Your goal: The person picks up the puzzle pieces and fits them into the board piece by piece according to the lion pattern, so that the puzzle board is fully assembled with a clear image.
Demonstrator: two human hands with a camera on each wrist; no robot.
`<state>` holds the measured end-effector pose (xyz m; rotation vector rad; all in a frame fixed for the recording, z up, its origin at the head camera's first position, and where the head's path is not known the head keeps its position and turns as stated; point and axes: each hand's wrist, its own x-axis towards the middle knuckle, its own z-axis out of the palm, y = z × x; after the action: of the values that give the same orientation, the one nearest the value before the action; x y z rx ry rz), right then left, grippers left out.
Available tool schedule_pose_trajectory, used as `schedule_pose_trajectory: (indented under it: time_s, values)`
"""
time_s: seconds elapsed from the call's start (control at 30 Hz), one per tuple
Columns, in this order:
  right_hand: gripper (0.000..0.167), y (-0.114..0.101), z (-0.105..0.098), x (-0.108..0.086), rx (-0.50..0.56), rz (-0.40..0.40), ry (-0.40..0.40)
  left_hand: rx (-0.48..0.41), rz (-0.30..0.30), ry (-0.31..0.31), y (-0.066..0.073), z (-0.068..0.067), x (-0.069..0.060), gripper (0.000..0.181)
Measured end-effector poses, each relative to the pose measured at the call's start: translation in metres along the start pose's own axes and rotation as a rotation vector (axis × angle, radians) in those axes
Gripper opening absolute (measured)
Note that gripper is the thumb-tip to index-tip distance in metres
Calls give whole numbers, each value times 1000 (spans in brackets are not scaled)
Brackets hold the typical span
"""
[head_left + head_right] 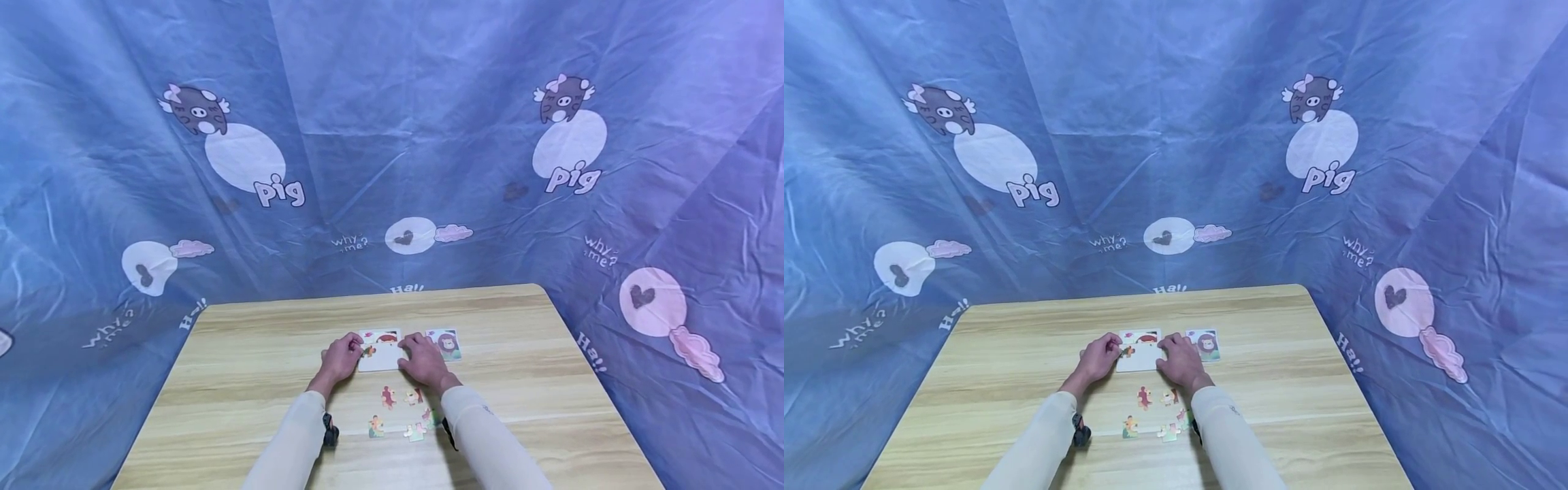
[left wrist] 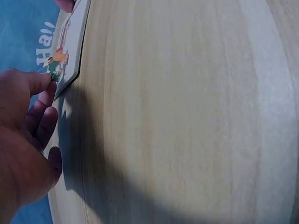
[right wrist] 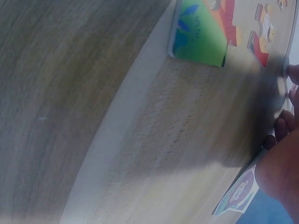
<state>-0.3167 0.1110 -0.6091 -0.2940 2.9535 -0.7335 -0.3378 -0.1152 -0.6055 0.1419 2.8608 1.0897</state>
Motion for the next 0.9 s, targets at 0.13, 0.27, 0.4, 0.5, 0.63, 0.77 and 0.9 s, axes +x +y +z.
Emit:
schedule_pose_trajectory:
  time_s: [0.13,0.27,0.4,0.5,0.63,0.77,0.9]
  values:
    - [43,2,-1,-1,-2,-4,-1,17,-1,15,1,3,0,12]
    - [43,5,1,-1,1,-8,2,30,3,34,2,6,-2,13]
    - [42,8,3,-1,5,-16,7,41,-6,53,3,7,-4,15]
    - [43,8,4,-3,5,-15,1,41,-17,70,4,9,-6,16]
    - [42,9,4,-5,12,-21,2,43,-26,89,4,11,-9,13]
    - [42,11,5,-7,14,-31,4,51,-35,100,4,15,-12,13]
    - [41,14,4,-9,12,-36,7,62,-21,98,5,17,-16,24]
